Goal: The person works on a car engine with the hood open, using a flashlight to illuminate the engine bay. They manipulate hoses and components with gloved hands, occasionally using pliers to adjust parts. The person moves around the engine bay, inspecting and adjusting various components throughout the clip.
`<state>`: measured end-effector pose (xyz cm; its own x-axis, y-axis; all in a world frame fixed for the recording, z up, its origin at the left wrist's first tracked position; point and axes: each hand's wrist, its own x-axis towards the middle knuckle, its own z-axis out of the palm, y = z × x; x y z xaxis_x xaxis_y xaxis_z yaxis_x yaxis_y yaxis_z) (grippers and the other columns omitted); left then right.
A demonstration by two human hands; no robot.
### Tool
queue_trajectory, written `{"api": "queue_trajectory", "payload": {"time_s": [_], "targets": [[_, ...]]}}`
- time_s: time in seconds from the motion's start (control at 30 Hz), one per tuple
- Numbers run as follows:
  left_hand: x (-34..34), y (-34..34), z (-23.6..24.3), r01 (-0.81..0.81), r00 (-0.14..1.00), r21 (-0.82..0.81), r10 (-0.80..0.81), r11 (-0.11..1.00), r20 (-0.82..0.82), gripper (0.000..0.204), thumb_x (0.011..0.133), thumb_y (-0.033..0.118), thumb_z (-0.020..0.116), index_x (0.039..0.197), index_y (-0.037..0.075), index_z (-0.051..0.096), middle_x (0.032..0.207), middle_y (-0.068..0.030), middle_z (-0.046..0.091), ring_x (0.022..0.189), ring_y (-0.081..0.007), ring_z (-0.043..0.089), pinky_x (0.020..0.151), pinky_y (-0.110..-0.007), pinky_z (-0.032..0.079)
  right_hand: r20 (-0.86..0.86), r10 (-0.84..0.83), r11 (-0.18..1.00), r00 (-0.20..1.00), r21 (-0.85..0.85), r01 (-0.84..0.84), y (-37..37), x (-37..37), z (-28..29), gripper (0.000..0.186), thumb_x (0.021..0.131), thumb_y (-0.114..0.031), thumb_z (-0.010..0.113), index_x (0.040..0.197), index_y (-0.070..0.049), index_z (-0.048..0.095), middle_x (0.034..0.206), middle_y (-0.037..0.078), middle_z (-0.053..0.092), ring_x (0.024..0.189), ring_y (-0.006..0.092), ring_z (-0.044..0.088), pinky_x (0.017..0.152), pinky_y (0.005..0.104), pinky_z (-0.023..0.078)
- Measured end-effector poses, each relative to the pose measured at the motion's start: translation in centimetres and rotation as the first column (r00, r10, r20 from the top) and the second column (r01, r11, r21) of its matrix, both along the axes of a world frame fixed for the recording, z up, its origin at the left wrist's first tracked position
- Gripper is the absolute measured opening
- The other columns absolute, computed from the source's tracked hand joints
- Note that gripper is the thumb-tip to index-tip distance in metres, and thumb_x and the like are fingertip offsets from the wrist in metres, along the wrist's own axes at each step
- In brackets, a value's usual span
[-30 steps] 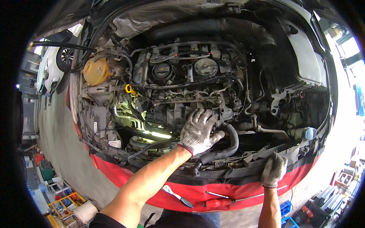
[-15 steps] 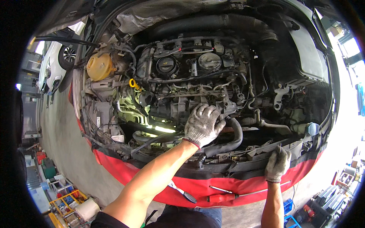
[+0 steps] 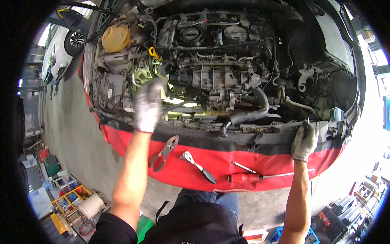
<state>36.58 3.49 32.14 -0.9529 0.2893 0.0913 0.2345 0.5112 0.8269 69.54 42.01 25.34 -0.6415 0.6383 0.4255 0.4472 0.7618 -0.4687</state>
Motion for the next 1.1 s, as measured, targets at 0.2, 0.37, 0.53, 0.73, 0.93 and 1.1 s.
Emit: {"api": "queue_trajectory", "payload": {"time_s": [0.2,0.37,0.53,0.73,0.93,1.1], "targets": [[7.9,-13.9,0.9,-0.353,0.925,0.065,0.338,0.933,0.176,0.037,0.102,0.033,0.060,0.116,-0.001,0.069,0.106,-0.0063,0.071,0.087,-0.0119,0.062,0.077,-0.031,0.053,0.095,0.005,0.997,0.995,0.080,-0.012,0.1,-0.1,0.8,0.030,0.101,-0.029,0.057,0.118,-0.006,0.064,0.105,0.017,0.063,0.099,0.0342,0.063,0.089,0.0418,0.049],[18.2,-14.4,-0.4,-0.250,0.946,0.007,0.242,0.968,0.214,0.035,0.099,0.032,0.064,0.110,-0.001,0.068,0.089,-0.0080,0.068,0.081,-0.0140,0.062,0.076,-0.033,0.052,0.118,-0.033,0.997,0.992,0.068,0.025,-0.4,-0.7,1.0,0.032,0.101,-0.034,0.055,0.117,-0.008,0.063,0.106,0.018,0.063,0.100,0.0368,0.062,0.087,0.0456,0.049],[21.5,-17.3,2.3,-0.195,0.980,-0.039,0.196,0.980,0.034,0.027,0.095,0.017,0.069,0.113,-0.003,0.067,0.102,-0.0131,0.071,0.089,-0.0174,0.068,0.083,-0.033,0.055,0.174,-0.184,0.980,0.968,0.109,0.167,-0.5,-1.8,0.6,0.034,0.100,-0.038,0.053,0.116,-0.010,0.062,0.108,0.020,0.063,0.100,0.0405,0.062,0.086,0.0491,0.050],[12.7,-18.0,7.0,-0.135,0.985,-0.303,0.094,0.943,-0.148,0.029,0.094,0.024,0.068,0.112,0.002,0.070,0.101,-0.0162,0.071,0.091,-0.0255,0.069,0.083,-0.037,0.054,0.211,-0.459,0.885,0.863,0.030,0.464,-0.7,-4.2,1.0,0.033,0.095,-0.037,0.058,0.115,-0.011,0.063,0.109,0.020,0.064,0.103,0.0395,0.063,0.087,0.0487,0.050],[-7.1,-9.7,1.1,0.228,0.956,-0.840,-0.278,0.493,0.096,0.050,0.087,0.045,0.063,0.124,0.012,0.068,0.123,-0.0189,0.068,0.115,-0.0347,0.064,0.099,-0.044,0.049,0.028,-0.383,0.921,0.923,0.087,0.379,-1.4,-2.6,-0.5,0.030,0.095,-0.029,0.060,0.117,-0.009,0.064,0.112,0.015,0.064,0.105,0.0348,0.062,0.093,0.0436,0.049],[-14.0,-5.9,-7.6,0.731,0.623,-0.678,-0.328,-0.080,0.710,0.068,0.088,0.065,0.060,0.121,0.006,0.071,0.121,-0.0141,0.071,0.108,-0.0278,0.067,0.093,-0.039,0.051,0.023,-0.398,0.917,0.917,0.056,0.396,-1.9,-3.2,-0.7,0.028,0.096,-0.026,0.059,0.114,-0.007,0.067,0.109,0.014,0.066,0.103,0.0321,0.063,0.094,0.0421,0.048]]}}
